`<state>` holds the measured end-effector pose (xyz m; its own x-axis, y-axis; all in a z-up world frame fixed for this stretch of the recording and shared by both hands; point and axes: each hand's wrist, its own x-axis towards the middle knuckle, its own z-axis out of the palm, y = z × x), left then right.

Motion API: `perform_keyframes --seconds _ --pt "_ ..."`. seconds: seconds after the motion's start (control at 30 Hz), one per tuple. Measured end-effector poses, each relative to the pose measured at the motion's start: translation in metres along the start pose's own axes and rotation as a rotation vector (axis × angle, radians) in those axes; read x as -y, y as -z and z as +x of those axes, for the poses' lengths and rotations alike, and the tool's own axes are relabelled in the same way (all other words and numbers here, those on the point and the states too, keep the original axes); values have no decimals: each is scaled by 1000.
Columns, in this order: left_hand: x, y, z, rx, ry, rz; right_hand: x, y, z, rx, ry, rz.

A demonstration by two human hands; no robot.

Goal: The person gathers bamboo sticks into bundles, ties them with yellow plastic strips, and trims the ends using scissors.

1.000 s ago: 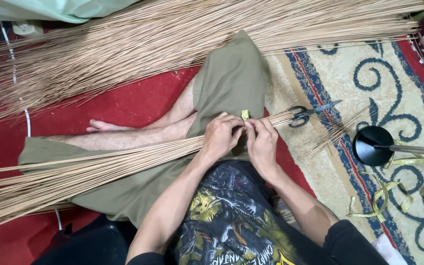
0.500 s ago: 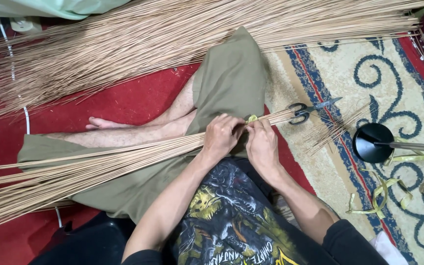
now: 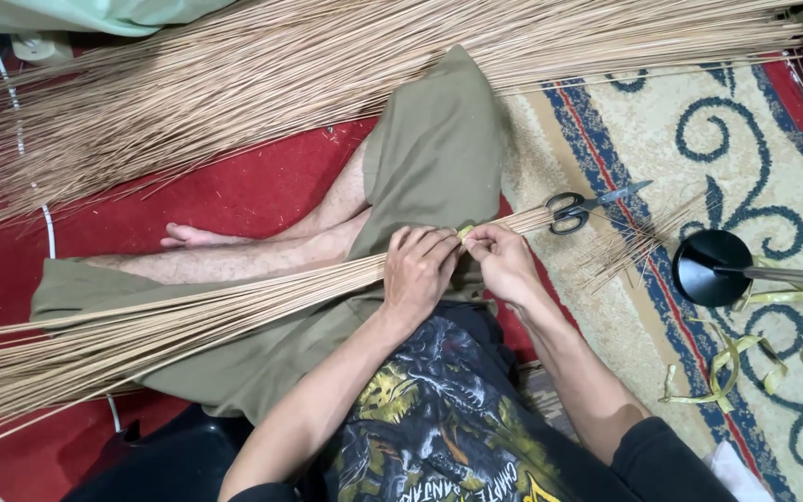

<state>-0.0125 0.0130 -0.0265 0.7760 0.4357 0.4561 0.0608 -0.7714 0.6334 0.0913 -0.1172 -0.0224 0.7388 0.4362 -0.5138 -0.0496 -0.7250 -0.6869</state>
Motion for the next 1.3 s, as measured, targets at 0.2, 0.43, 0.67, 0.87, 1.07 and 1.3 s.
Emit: perform_keyframes --seconds 0.2,0.43,0.67,0.87,1.07,1.3 --pt "-19 -3 -3 -19 154 88 4 -7 -3 -57 -10 199" --pt "-23 -15 -5 -83 284 31 1 -14 7 -98 1 175" --pt "-15 -24 -4 -81 308 20 12 -14 10 -117 4 205" --pt "-12 -24 -1 -63 237 55 15 -7 7 -101 34 231" --pt "-10 -21 -2 1 119 135 29 15 1 10 58 63" --pt "0 6 -5 -10 48 -67 6 3 8 69 115 -25"
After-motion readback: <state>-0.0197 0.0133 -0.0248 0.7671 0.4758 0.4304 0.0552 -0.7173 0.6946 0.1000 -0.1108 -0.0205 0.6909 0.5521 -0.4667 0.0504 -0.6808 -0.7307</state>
